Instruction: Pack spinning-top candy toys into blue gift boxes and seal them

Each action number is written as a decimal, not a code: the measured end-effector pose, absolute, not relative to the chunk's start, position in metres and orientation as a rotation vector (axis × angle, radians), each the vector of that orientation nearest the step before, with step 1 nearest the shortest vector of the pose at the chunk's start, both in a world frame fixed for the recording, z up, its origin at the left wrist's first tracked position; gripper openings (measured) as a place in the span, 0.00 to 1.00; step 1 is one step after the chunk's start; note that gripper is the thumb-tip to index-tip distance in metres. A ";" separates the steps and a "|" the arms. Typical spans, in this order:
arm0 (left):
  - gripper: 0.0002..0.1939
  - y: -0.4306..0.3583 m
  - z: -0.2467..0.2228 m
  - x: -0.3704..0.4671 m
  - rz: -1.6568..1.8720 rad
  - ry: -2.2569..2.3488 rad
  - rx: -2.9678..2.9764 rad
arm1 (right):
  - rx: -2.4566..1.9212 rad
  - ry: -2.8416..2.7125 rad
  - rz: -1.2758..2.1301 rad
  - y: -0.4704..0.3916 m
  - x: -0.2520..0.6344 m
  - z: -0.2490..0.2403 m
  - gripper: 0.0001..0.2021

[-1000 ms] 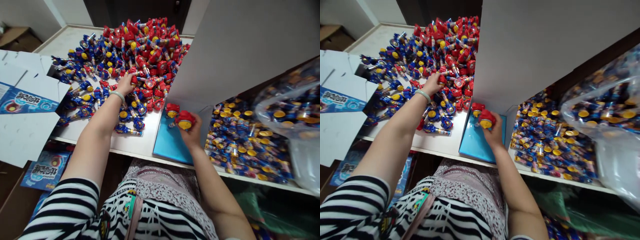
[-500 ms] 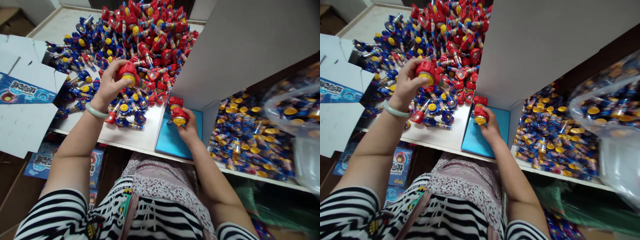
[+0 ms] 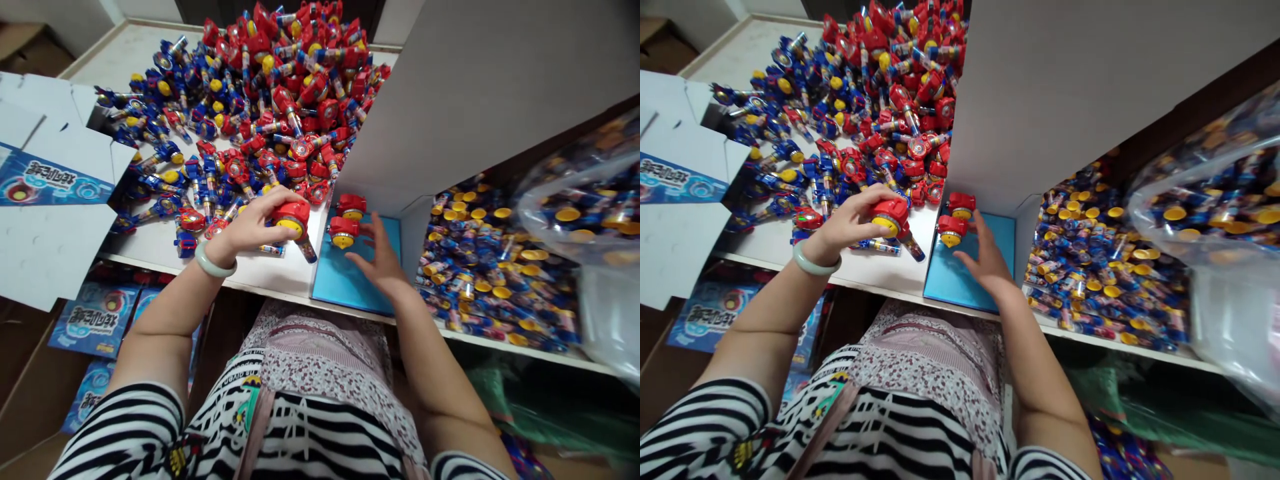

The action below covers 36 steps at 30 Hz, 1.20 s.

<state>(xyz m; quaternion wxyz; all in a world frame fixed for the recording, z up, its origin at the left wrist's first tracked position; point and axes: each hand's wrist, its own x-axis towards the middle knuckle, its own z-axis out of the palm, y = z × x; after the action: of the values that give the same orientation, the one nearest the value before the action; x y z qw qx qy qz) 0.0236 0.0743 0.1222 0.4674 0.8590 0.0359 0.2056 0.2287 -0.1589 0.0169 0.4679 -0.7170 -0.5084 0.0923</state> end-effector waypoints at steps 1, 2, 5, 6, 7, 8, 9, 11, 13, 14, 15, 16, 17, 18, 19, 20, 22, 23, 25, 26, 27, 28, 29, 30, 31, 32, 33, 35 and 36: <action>0.22 0.069 0.121 0.025 0.501 0.090 2.091 | -1.744 -1.212 0.206 -0.165 0.223 0.026 0.41; 0.22 0.063 0.119 0.028 0.497 0.081 2.076 | -1.714 -1.202 0.210 -0.169 0.216 0.036 0.40; 0.21 0.035 0.114 0.041 0.472 0.013 2.052 | -1.597 -1.333 0.355 -0.170 0.188 0.061 0.44; 0.22 0.025 0.111 0.046 0.464 -0.006 2.034 | -1.569 -1.382 0.380 -0.169 0.180 0.066 0.45; 0.23 0.017 0.107 0.049 0.454 -0.017 2.004 | -1.559 -1.407 0.360 -0.168 0.175 0.068 0.44; 0.25 0.013 0.103 0.051 0.449 -0.012 1.963 | -1.564 -1.402 0.295 -0.168 0.174 0.066 0.42; 0.28 0.013 0.097 0.052 0.461 0.017 1.920 | -1.576 -1.378 0.207 -0.169 0.175 0.063 0.39; 0.29 0.026 0.082 0.047 0.565 0.158 1.861 | -1.600 -1.319 0.028 -0.174 0.183 0.049 0.36; 0.24 0.052 0.065 0.037 0.739 0.377 1.852 | -1.588 -1.275 -0.113 -0.178 0.192 0.031 0.37; 0.21 0.066 0.058 0.030 0.821 0.481 1.855 | -1.568 -1.268 -0.169 -0.179 0.195 0.022 0.37; 0.18 0.079 0.051 0.022 0.879 0.563 1.859 | -1.548 -1.267 -0.215 -0.178 0.197 0.014 0.36; 0.16 0.090 0.045 0.015 0.911 0.623 1.864 | -1.539 -1.260 -0.251 -0.177 0.197 0.008 0.35; 0.15 0.099 0.041 0.008 0.925 0.667 1.870 | -1.549 -1.253 -0.274 -0.176 0.196 0.003 0.34; 0.14 0.106 0.038 0.001 0.933 0.702 1.877 | -1.571 -1.250 -0.276 -0.175 0.194 0.000 0.32; 0.14 0.112 0.036 -0.005 0.937 0.732 1.882 | -1.592 -1.259 -0.261 -0.174 0.192 -0.001 0.31; 0.13 0.116 0.034 -0.011 0.935 0.762 1.890 | -1.605 -1.273 -0.233 -0.174 0.190 -0.002 0.31; 0.13 0.122 0.031 -0.021 0.936 0.828 1.918 | -1.607 -1.303 -0.180 -0.176 0.187 -0.004 0.31; 0.12 0.125 0.030 -0.025 0.939 0.862 1.946 | -1.602 -1.316 -0.165 -0.177 0.187 -0.006 0.32; 0.11 0.130 0.028 -0.031 0.928 0.900 2.051 | -1.596 -1.313 -0.169 -0.177 0.186 -0.014 0.32; 0.10 0.131 0.027 -0.032 0.903 0.890 2.125 | -1.603 -1.302 -0.165 -0.176 0.186 -0.020 0.32; 0.09 0.133 0.026 -0.032 0.859 0.856 2.209 | -1.611 -1.294 -0.154 -0.174 0.186 -0.026 0.31; 0.08 0.133 0.026 -0.029 0.797 0.800 2.295 | -1.626 -1.284 -0.136 -0.172 0.186 -0.031 0.31; 0.08 0.134 0.026 -0.025 0.723 0.734 2.377 | -1.646 -1.277 -0.113 -0.170 0.186 -0.036 0.31; 0.08 0.134 0.027 -0.018 0.642 0.672 2.452 | -1.668 -1.269 -0.094 -0.169 0.186 -0.039 0.31; 0.08 0.133 0.027 -0.010 0.566 0.631 2.516 | -1.689 -1.267 -0.083 -0.168 0.186 -0.041 0.32; 0.09 0.133 0.028 0.001 0.506 0.622 2.571 | -1.703 -1.261 -0.088 -0.168 0.186 -0.041 0.33; 0.10 0.134 0.028 0.012 0.466 0.639 2.617 | -1.714 -1.262 -0.088 -0.169 0.187 -0.040 0.33; 0.15 0.137 0.029 0.037 0.436 0.694 2.698 | -1.732 -1.288 -0.067 -0.174 0.187 -0.036 0.34; 0.18 0.140 0.031 0.048 0.437 0.704 2.740 | -1.737 -1.310 -0.047 -0.178 0.188 -0.033 0.35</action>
<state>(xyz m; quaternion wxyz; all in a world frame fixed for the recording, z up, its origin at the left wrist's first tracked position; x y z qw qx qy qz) 0.0481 0.1402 0.0308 0.1391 0.9478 0.2437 0.1513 0.1881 -0.1785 -0.0330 0.4642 -0.7071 -0.5330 -0.0190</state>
